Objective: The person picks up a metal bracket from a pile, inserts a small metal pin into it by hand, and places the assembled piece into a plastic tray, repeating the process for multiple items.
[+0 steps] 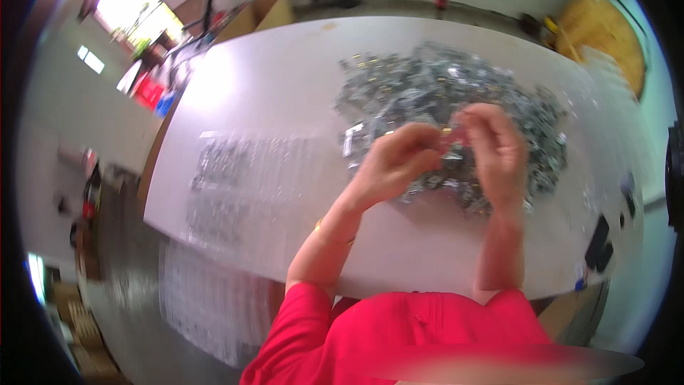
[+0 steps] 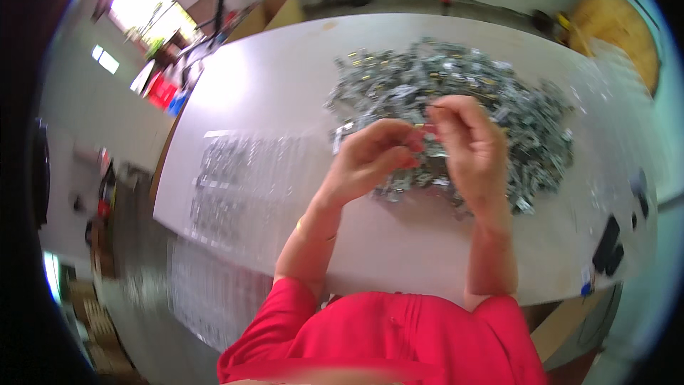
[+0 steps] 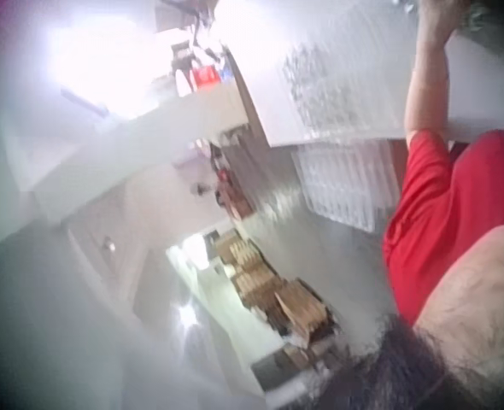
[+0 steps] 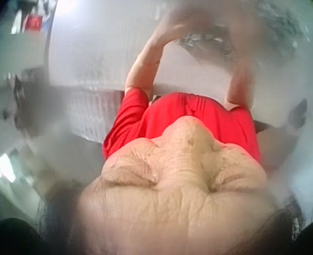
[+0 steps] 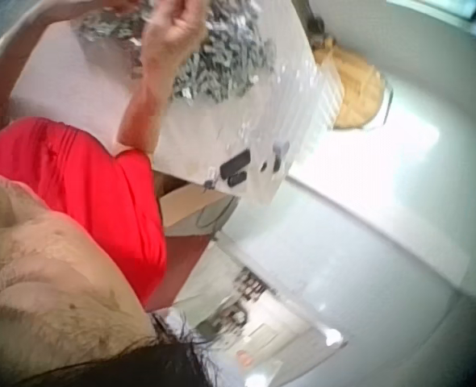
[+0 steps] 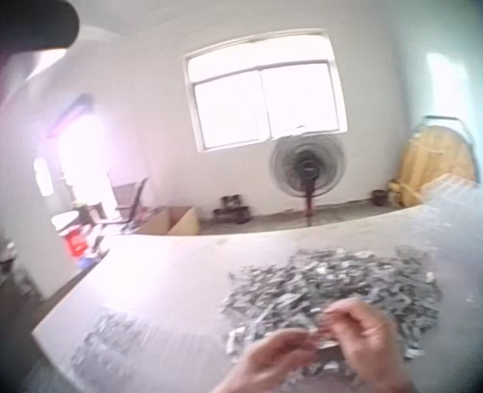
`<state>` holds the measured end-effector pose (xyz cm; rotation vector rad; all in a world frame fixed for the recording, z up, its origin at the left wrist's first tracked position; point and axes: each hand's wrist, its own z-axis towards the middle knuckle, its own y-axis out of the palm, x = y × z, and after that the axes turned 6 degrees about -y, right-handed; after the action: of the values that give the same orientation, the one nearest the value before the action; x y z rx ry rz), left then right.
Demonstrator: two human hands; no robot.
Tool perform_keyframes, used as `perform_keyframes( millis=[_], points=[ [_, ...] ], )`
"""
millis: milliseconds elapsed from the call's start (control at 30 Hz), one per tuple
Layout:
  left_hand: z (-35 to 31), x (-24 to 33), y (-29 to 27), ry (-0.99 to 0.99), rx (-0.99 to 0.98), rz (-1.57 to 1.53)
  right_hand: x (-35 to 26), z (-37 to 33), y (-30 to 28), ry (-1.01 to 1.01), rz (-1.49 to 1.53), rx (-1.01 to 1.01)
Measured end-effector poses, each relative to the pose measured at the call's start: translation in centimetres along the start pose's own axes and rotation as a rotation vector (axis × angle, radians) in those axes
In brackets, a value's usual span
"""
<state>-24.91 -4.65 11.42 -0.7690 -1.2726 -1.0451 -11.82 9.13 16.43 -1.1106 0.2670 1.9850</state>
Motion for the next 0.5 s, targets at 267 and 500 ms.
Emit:
perform_keyframes(
  millis=[267,500],
  points=[
    [1.2,0.9,1.9,0.248,0.267,0.473,1.6,-0.2,-0.5,0.001,0.029,0.073],
    [0.0,1.3,1.6,0.405,0.367,0.652,2.0,-0.5,0.9,-0.085,-0.025,0.060]
  ],
)
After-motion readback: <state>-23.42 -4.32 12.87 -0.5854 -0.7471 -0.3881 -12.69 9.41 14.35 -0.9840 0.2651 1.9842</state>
